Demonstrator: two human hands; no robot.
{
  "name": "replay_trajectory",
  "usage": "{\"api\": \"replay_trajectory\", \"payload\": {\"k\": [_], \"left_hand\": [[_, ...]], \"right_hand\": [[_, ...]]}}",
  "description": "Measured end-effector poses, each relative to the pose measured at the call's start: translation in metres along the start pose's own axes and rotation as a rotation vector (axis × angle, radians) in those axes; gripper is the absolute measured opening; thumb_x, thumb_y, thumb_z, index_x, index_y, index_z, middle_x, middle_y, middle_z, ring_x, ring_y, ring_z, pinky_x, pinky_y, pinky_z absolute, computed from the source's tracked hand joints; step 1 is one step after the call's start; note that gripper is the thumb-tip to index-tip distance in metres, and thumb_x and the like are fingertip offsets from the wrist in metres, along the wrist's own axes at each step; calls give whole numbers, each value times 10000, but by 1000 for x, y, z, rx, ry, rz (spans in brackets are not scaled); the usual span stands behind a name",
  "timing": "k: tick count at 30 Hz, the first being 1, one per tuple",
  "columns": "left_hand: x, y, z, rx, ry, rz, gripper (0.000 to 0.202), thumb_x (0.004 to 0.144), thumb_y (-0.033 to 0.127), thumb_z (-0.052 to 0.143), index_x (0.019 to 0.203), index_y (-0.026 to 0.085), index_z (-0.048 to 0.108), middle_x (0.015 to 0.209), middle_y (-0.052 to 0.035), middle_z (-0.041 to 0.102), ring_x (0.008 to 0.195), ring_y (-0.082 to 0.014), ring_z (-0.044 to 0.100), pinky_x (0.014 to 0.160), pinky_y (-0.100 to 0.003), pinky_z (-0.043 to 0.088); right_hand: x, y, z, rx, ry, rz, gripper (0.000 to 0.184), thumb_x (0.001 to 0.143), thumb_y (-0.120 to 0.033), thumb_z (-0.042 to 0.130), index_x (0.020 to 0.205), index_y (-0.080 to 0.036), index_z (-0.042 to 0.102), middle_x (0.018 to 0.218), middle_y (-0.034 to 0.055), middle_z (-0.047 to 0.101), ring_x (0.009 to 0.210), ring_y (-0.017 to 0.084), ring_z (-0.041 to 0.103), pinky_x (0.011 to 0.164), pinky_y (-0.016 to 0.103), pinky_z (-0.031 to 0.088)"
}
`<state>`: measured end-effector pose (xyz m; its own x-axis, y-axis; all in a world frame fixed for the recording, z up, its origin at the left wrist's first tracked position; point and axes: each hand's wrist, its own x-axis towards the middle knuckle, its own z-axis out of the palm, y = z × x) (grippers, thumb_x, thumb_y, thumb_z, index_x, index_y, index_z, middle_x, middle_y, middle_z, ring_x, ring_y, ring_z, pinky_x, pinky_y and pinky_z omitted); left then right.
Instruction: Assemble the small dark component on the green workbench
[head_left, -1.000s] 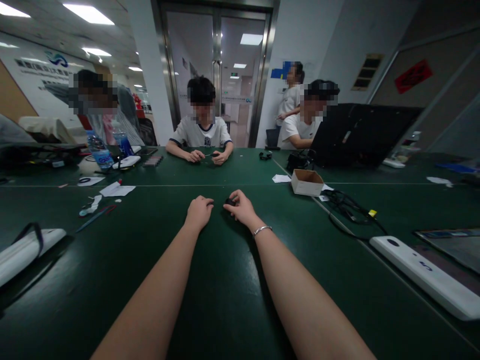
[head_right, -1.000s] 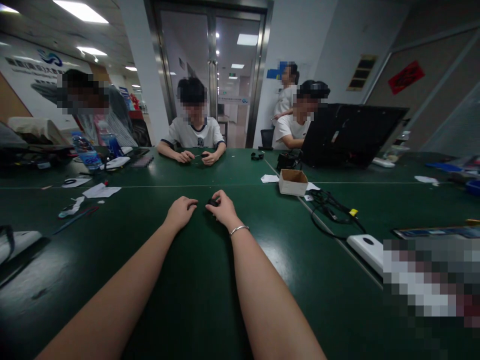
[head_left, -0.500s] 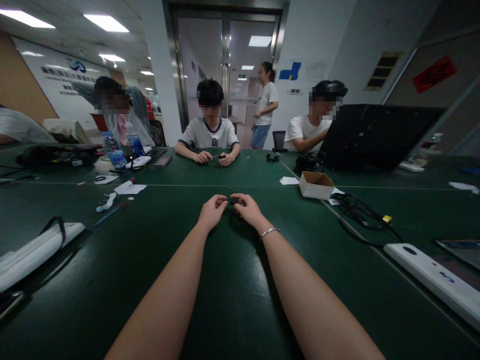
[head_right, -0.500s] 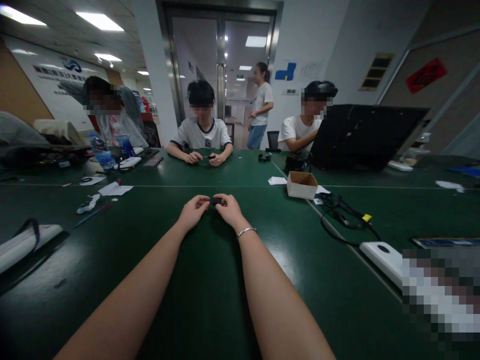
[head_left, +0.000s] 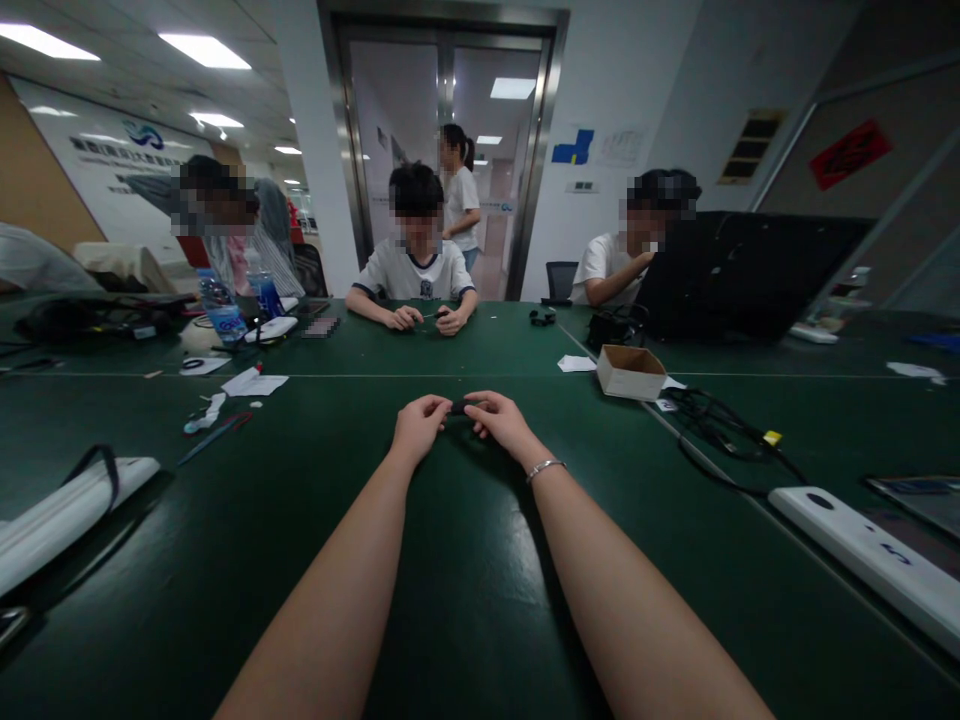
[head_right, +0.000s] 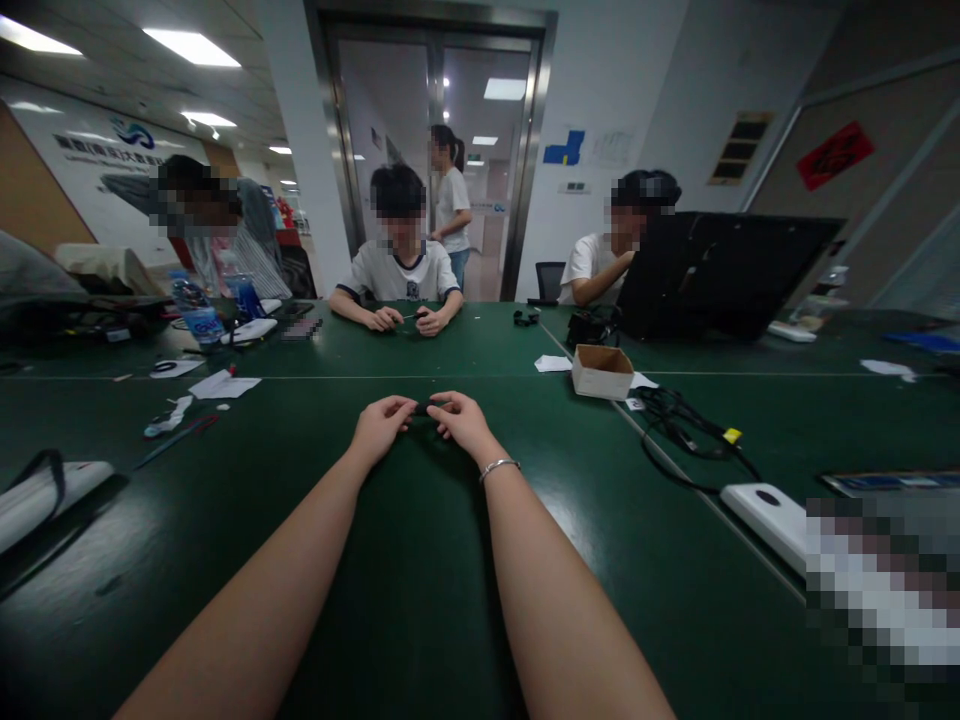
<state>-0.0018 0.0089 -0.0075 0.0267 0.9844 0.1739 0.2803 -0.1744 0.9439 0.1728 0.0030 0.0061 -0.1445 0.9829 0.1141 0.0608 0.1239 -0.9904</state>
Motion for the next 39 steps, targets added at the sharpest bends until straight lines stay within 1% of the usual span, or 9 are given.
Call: {"api": "replay_trajectory", "payload": {"k": [6, 10, 12, 16, 21, 28, 32, 35, 39], "left_hand": [[-1, 4, 1, -119, -9, -21, 206, 863, 264, 586, 977, 148, 713, 941, -71, 705, 792, -157, 662, 703, -266, 556], [-1, 5, 3, -193, 39, -30, 149, 827, 166, 613, 951, 125, 685, 889, -78, 700, 758, -155, 672, 720, -281, 567], [0, 4, 4, -218, 61, -29, 134, 816, 147, 623, 939, 118, 668, 852, -76, 693, 738, -154, 674, 717, -285, 571], [2, 0, 5, -215, 54, -20, 107, 834, 179, 618, 913, 121, 660, 828, -67, 685, 721, -148, 669, 706, -277, 566], [3, -4, 3, -179, 49, -11, 124, 841, 243, 626, 882, 132, 665, 800, -54, 685, 712, -149, 661, 710, -283, 556], [5, -8, 3, -159, 51, -6, 172, 842, 310, 633, 881, 146, 666, 787, -39, 682, 705, -141, 651, 691, -269, 546], [5, -6, 3, -148, 61, -24, 185, 840, 322, 632, 837, 139, 660, 721, -35, 669, 657, -137, 637, 663, -262, 531], [3, -4, 3, -127, 60, -27, 197, 842, 334, 630, 819, 140, 655, 710, -34, 667, 640, -132, 630, 645, -252, 518], [2, -1, 3, -105, 60, -39, 221, 853, 347, 614, 794, 138, 651, 674, -34, 658, 590, -122, 610, 584, -231, 488]], "right_hand": [[3, 4, -2, 21, 15, 2, 184, 827, -116, 679, 1007, -132, 646, 642, -29, 597, 475, 67, 547, 417, 140, 443], [5, 7, -3, 54, 22, 13, 190, 811, -128, 700, 994, -128, 649, 618, -31, 599, 456, 71, 547, 409, 144, 452], [6, 8, -3, 66, 24, 13, 189, 808, -124, 700, 991, -128, 650, 618, -32, 602, 448, 69, 545, 406, 142, 452], [6, 10, -4, 79, 14, 4, 202, 804, -127, 707, 1000, -134, 657, 627, -29, 610, 449, 67, 552, 416, 142, 463], [7, 11, -5, 76, 6, -5, 208, 797, -114, 713, 999, -141, 665, 667, -18, 624, 460, 64, 554, 419, 142, 468], [6, 9, -5, 61, -9, 1, 210, 825, -71, 660, 1022, -144, 661, 699, -16, 630, 462, 58, 554, 427, 143, 482], [6, 10, -4, 56, -9, -1, 222, 820, -63, 654, 1023, -152, 661, 714, -19, 627, 457, 54, 549, 422, 145, 480], [7, 11, -4, 56, -15, -5, 227, 810, -71, 665, 1021, -154, 663, 712, -19, 623, 463, 57, 549, 427, 149, 482], [7, 10, -5, 60, -25, -17, 235, 812, -72, 649, 1032, -154, 662, 732, -15, 626, 466, 56, 544, 431, 152, 479]]}}
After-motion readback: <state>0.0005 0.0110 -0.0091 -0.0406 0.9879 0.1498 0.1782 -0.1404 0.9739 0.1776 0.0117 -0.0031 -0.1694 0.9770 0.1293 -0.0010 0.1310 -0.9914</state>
